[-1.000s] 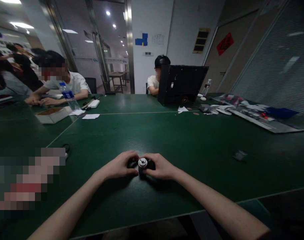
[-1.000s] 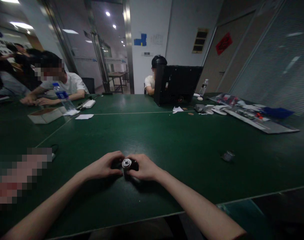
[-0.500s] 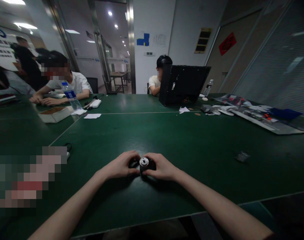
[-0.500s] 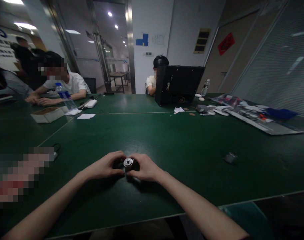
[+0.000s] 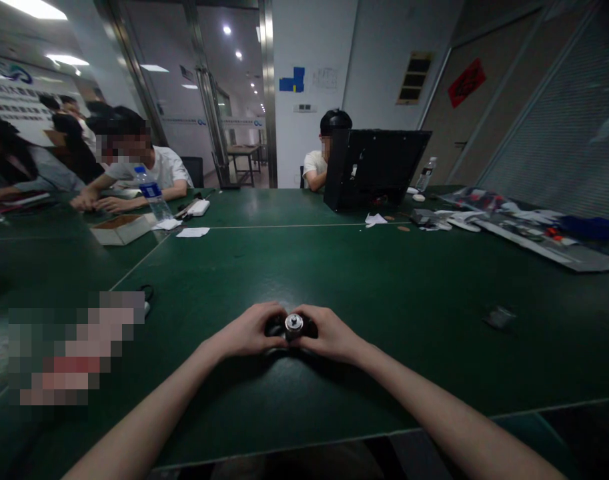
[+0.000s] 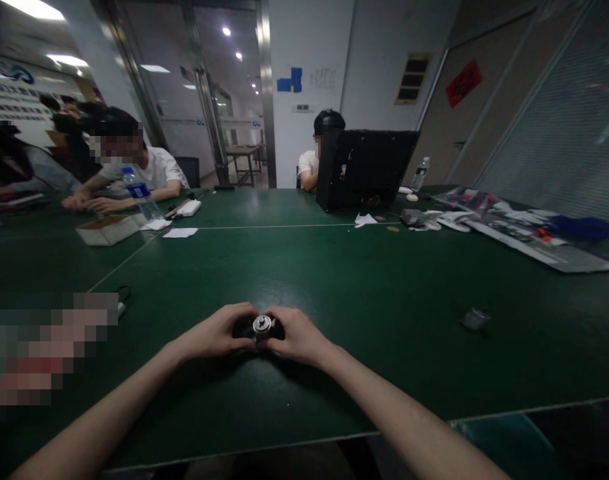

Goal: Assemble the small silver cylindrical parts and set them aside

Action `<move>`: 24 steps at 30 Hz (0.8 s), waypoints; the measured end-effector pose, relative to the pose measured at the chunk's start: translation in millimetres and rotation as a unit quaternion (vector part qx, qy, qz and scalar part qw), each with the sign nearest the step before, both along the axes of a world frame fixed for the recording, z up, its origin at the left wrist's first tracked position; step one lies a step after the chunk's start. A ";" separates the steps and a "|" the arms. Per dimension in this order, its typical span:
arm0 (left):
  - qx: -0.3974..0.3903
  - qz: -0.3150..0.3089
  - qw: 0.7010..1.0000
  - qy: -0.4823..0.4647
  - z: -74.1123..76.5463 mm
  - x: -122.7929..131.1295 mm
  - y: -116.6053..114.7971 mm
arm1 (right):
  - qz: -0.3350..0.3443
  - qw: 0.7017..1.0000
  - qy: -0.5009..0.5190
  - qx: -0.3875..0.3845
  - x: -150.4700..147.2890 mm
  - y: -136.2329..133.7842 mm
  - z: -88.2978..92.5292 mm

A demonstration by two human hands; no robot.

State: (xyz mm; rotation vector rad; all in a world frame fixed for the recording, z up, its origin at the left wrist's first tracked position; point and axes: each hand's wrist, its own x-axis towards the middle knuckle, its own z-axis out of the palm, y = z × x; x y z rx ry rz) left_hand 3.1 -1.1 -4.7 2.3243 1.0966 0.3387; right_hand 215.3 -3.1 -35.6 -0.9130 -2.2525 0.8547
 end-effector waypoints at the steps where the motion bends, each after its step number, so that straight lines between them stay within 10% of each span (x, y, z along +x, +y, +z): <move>1: 0.002 0.002 1.000 0.003 0.8 0.4 -0.5 | 0.001 1.000 0.001 0.002 -0.4 0.0 -0.2; 24: 0.009 -0.018 1.000 0.001 -2.2 -4.9 1.0 | 0.020 1.000 -0.020 -0.008 2.9 -3.4 8.8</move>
